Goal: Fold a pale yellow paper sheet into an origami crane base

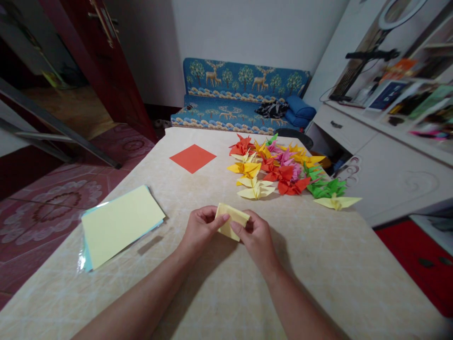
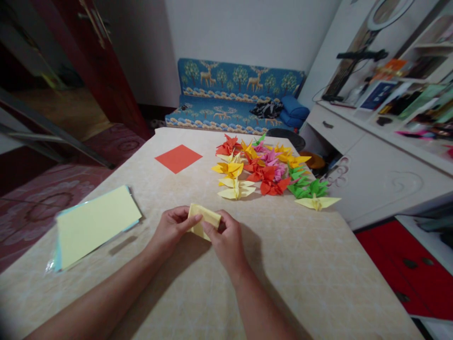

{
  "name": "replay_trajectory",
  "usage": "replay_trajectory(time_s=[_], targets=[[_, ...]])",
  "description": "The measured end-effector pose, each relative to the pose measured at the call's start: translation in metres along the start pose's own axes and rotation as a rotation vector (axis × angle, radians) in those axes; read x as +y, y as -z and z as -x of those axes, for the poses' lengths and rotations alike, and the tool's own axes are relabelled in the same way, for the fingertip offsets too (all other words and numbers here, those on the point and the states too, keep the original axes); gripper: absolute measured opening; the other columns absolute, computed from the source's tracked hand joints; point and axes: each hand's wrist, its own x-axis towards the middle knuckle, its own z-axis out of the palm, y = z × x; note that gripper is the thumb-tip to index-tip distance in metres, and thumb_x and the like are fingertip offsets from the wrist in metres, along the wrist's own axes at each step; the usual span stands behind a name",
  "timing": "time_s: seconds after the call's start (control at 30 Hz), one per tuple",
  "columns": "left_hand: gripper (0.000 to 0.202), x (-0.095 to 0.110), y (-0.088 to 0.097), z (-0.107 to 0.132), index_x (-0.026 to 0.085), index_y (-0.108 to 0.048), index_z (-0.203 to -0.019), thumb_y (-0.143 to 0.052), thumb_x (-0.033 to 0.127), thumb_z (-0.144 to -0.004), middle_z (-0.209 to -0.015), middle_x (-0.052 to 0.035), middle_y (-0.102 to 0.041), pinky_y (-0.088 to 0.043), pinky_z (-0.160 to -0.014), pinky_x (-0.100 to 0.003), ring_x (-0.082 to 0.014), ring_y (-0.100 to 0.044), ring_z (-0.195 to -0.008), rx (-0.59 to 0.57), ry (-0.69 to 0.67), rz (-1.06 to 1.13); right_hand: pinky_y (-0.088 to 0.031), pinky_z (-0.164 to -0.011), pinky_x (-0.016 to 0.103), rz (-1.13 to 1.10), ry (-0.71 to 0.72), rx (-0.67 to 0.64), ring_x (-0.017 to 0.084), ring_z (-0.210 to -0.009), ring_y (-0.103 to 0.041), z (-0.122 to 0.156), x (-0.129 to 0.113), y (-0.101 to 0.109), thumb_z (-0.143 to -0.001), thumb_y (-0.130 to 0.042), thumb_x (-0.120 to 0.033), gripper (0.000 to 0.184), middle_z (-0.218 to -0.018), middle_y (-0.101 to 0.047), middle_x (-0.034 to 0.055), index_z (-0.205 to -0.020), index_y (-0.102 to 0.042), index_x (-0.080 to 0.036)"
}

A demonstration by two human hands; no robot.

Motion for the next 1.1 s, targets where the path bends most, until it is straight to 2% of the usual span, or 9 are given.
replay_trajectory(time_s=[0.1,0.2,0.33,0.47,0.57,0.63,0.73,0.9,1.1], targets=[[0.026,0.000,0.000,0.001,0.012,-0.069,-0.072,-0.078,0.034,-0.062,-0.065,-0.0030,-0.067,-0.044,-0.054,-0.021,-0.0125,-0.058,-0.056,-0.021,0.016,0.002,-0.035,-0.046,0.019,0.048,0.019,-0.005,0.010,-0.052,-0.046,0.001,0.000,0.002,-0.073,-0.065,-0.031,0.017,-0.058,-0.050,-0.0042,-0.068,-0.056,-0.017],[0.024,-0.001,0.001,0.002,0.013,-0.068,-0.070,-0.074,0.036,-0.067,-0.060,-0.0006,-0.064,-0.040,-0.050,-0.020,-0.0103,-0.053,-0.052,0.023,0.003,-0.017,-0.033,-0.044,0.019,0.021,-0.017,-0.048,0.009,-0.050,-0.043,0.001,0.000,0.003,-0.072,-0.066,-0.030,0.019,-0.056,-0.048,-0.0050,-0.064,-0.054,-0.017],[0.024,-0.002,0.003,0.001,0.013,-0.070,-0.071,-0.069,0.037,-0.072,-0.062,-0.0009,-0.062,-0.037,-0.049,-0.020,-0.0106,-0.050,-0.054,0.090,-0.076,-0.093,-0.031,-0.043,0.019,0.045,-0.001,-0.030,0.008,-0.049,-0.040,0.001,0.001,0.002,-0.071,-0.066,-0.030,0.022,-0.054,-0.043,-0.0060,-0.061,-0.051,-0.017],[0.023,-0.003,0.003,-0.002,0.013,-0.070,-0.075,-0.068,0.036,-0.072,-0.066,-0.0018,-0.063,-0.038,-0.053,-0.021,-0.0122,-0.051,-0.058,0.096,-0.068,-0.082,-0.033,-0.045,0.019,0.004,0.004,-0.031,0.009,-0.049,-0.042,0.003,-0.003,0.002,-0.073,-0.065,-0.038,0.024,-0.055,-0.044,-0.0057,-0.066,-0.053,-0.018],[0.021,-0.004,0.003,-0.005,0.015,-0.069,-0.079,-0.067,0.035,-0.072,-0.067,-0.0012,-0.064,-0.040,-0.056,-0.021,-0.0124,-0.052,-0.059,0.092,-0.080,-0.080,-0.033,-0.045,0.020,-0.050,-0.006,-0.101,0.010,-0.051,-0.044,0.006,-0.012,0.002,-0.079,-0.057,-0.048,0.030,-0.059,-0.049,-0.0038,-0.072,-0.057,-0.018],[0.021,-0.004,0.004,-0.006,0.015,-0.068,-0.079,-0.066,0.035,-0.073,-0.068,-0.0016,-0.064,-0.041,-0.058,-0.022,-0.0131,-0.054,-0.061,0.069,-0.102,-0.105,-0.036,-0.049,0.020,-0.079,0.001,-0.133,0.012,-0.057,-0.048,0.008,-0.016,0.002,-0.083,-0.051,-0.049,0.034,-0.063,-0.053,-0.0016,-0.071,-0.058,-0.018],[0.019,-0.004,0.005,-0.005,0.015,-0.068,-0.078,-0.065,0.034,-0.075,-0.071,-0.0020,-0.065,-0.042,-0.062,-0.023,-0.0137,-0.056,-0.064,0.022,-0.133,-0.142,-0.036,-0.053,0.021,-0.090,0.032,-0.147,0.013,-0.062,-0.049,0.007,-0.019,0.003,-0.085,-0.050,-0.045,0.034,-0.067,-0.056,0.0000,-0.071,-0.061,-0.017],[0.017,-0.003,0.005,-0.004,0.016,-0.068,-0.080,-0.063,0.032,-0.078,-0.075,-0.0027,-0.065,-0.043,-0.066,-0.022,-0.0137,-0.056,-0.069,-0.032,-0.149,-0.154,-0.036,-0.055,0.021,-0.071,0.020,-0.175,0.012,-0.062,-0.048,0.004,-0.014,0.005,-0.080,-0.058,-0.036,0.021,-0.068,-0.056,-0.0007,-0.077,-0.064,-0.016],[0.018,-0.002,0.003,-0.001,0.016,-0.067,-0.081,-0.061,0.032,-0.080,-0.071,-0.0017,-0.063,-0.042,-0.060,-0.022,-0.0116,-0.053,-0.062,-0.076,-0.064,-0.124,-0.042,-0.060,0.022,0.017,0.071,-0.106,0.014,-0.066,-0.054,0.004,-0.010,0.003,-0.078,-0.059,-0.028,0.013,-0.072,-0.060,0.0009,-0.079,-0.064,-0.016]])
